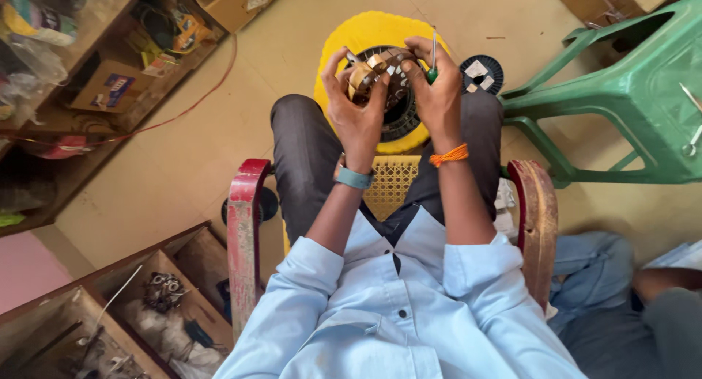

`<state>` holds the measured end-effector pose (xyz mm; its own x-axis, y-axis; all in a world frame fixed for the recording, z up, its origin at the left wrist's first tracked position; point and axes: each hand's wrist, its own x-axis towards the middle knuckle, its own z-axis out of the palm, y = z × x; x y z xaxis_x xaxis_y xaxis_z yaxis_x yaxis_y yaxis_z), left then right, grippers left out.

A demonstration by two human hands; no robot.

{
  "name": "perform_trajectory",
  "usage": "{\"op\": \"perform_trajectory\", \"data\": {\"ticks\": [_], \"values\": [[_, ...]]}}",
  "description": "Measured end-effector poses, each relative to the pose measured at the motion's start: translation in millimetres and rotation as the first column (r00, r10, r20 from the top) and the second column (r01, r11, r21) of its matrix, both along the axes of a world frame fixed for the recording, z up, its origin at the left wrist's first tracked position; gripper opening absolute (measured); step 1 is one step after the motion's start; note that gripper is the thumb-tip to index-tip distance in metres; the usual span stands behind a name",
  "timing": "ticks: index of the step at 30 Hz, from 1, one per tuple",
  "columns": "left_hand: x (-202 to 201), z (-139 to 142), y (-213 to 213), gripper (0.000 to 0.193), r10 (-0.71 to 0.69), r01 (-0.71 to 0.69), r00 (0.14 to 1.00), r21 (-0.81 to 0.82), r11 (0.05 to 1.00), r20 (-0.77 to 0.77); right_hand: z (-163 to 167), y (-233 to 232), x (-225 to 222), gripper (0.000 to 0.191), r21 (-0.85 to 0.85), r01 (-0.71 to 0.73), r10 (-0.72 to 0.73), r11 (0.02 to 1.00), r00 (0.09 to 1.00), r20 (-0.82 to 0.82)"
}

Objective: The person sits in a chair with an electric motor armature assembly on their lap and works on it by hand, fitting a brass component onto the shaft and turning the part. They pick up a green-handled screwdriver from a nearby stool and use it on the assembly, then continue positioning parts by hand.

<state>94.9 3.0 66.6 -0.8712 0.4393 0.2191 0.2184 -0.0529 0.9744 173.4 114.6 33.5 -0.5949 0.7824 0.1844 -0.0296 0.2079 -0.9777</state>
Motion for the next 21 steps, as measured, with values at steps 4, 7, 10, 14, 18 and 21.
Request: {"op": "perform_trajectory", "data": {"ticks": [4,7,10,14,18,21], "values": [[-10.5,-2.1,-8.0,0.064,-0.157,0.158,0.987,-0.022,0.987,0.032,3.1,-23.5,14.0,0.033,-0.025,0.171,-0.169,0.985,0.984,0.058],[-22.6,-0.4,-17.8,0.061,-0.349,0.347,0.937,-0.07,0.935,-0.018,13.5,-45.2,34.4,0.03,-0.064,0.229,-0.219,0.971,0.966,0.137],[-29.4,3.8,-27.9,0.06,-0.503,0.498,0.864,-0.145,0.855,0.001,19.3,-58.3,44.4,0.03,-0.064,0.25,-0.241,0.966,0.963,0.122],[-30.9,8.1,-29.5,0.046,-0.496,0.493,0.868,-0.137,0.859,0.013,18.1,-61.1,43.1,0.029,-0.068,0.268,-0.261,0.961,0.961,0.095],[-29.4,8.0,-21.3,0.03,-0.447,0.464,0.885,-0.189,0.865,0.126,14.4,-60.5,41.6,0.031,-0.067,0.271,-0.265,0.96,0.961,0.082],[-27.6,6.1,-18.0,0.03,-0.404,0.427,0.904,-0.226,0.876,0.141,14.8,-58.0,43.2,0.033,-0.029,0.272,-0.267,0.962,0.957,0.114]]}}
